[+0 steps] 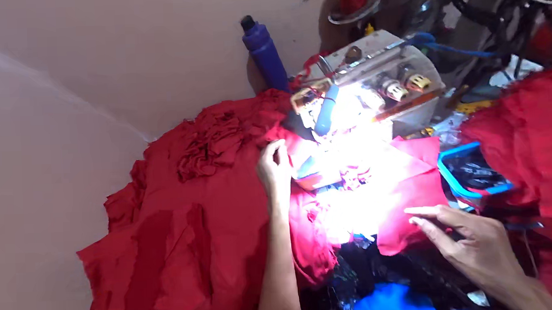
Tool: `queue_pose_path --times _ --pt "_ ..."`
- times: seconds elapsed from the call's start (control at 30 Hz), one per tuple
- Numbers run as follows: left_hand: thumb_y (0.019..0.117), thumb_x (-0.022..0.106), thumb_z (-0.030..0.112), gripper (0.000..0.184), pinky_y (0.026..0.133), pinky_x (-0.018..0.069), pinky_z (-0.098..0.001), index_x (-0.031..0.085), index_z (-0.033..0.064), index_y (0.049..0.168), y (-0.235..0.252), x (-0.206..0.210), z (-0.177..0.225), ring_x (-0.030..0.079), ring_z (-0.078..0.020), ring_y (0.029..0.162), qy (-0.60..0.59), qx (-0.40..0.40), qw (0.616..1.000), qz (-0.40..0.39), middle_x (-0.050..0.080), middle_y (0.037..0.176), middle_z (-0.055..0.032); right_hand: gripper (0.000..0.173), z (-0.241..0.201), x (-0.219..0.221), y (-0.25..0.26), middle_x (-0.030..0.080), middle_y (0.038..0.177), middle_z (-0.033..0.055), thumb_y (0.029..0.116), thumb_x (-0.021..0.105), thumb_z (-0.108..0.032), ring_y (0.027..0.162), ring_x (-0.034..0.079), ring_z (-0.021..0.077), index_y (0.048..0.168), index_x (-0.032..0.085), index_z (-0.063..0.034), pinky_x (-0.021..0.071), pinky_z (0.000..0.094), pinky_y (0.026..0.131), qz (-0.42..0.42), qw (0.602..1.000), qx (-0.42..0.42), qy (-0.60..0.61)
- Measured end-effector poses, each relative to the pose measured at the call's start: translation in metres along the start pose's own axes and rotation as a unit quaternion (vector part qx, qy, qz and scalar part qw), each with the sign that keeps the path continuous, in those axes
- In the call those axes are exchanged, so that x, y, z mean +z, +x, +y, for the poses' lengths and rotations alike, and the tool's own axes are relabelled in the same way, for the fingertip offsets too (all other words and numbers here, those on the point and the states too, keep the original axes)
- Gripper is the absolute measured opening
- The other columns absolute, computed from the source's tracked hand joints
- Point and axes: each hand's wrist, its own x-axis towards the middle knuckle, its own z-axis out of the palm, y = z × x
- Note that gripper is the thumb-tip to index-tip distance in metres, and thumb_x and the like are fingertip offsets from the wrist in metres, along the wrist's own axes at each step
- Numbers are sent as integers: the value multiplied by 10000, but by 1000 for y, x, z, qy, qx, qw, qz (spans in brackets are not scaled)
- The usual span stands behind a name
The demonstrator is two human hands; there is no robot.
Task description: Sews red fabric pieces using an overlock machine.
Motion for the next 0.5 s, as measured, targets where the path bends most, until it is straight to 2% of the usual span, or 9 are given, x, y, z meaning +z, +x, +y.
queue_pose_path --times 0.03,0.07,0.1,0.17,0.27,0.33,0.37,0.43,0.5 --pt "1038 551 134 269 1020 505 -467 692 14 1232 -21 -4 10 658 -285 1181 11 -5 1000 21 684 1271 -165 262 5 -11 -7 760 884 93 970 569 -180 797 701 80 1012 784 -39 541 204 751 0 1000 10 -6" --pt "1028 553 128 267 1030 490 -453 691 4 1221 -44 -6 21 646 -275 1192 16 1 999 43 681 1268 -168 262 11 -20 -12 765 908 99 975 571 -182 835 702 62 1014 782 -32 536 183 785 2 1000 16 -9" --pt "1006 584 112 245 998 507 -421 708 -10 1178 -67 -8 31 662 -263 1149 16 13 998 62 698 1214 -174 266 16 -26 -14 763 914 103 974 573 -189 850 695 56 1005 782 -28 523 176 793 5 1000 21 -13" --pt "933 633 65 191 966 528 -301 733 -33 1063 -113 -8 50 682 -194 1086 -8 34 998 55 719 1113 -166 284 22 -31 -17 758 926 102 971 567 -213 885 691 96 998 787 -36 515 224 808 -1 999 20 -27" --pt "846 656 85 178 908 520 -231 746 -51 917 -169 4 70 674 -158 970 -86 69 994 11 711 935 -168 306 24 -27 -19 748 1032 134 975 557 -229 993 701 268 1088 788 -65 542 408 887 -40 997 -8 -70" --pt "857 709 189 189 886 516 -244 760 24 933 -193 16 76 663 -167 950 -113 108 987 -39 712 943 -137 305 17 -25 -15 699 1170 233 970 601 -169 1084 659 430 1211 758 -66 510 552 922 -107 991 -5 -85" --pt "854 737 265 243 897 525 -270 767 55 971 -201 23 75 671 -189 971 -109 126 984 -59 715 984 -140 299 17 -23 -13 676 1198 271 959 624 -138 1109 628 484 1217 753 -60 481 592 933 -129 988 -4 -81" --pt "850 754 368 327 937 493 -327 754 97 1032 -211 35 71 653 -235 1030 -82 148 982 -82 699 1063 -155 230 26 -17 -14 684 1146 225 927 619 -182 1070 627 452 1068 776 -91 479 571 903 -114 989 -33 -93" --pt "818 785 303 278 936 504 -347 764 94 1000 -212 40 69 665 -265 1018 -67 153 983 -71 708 1048 -165 154 21 -22 -11 695 1128 267 901 663 -127 1067 638 495 970 776 -47 459 610 902 -123 990 -29 -58"
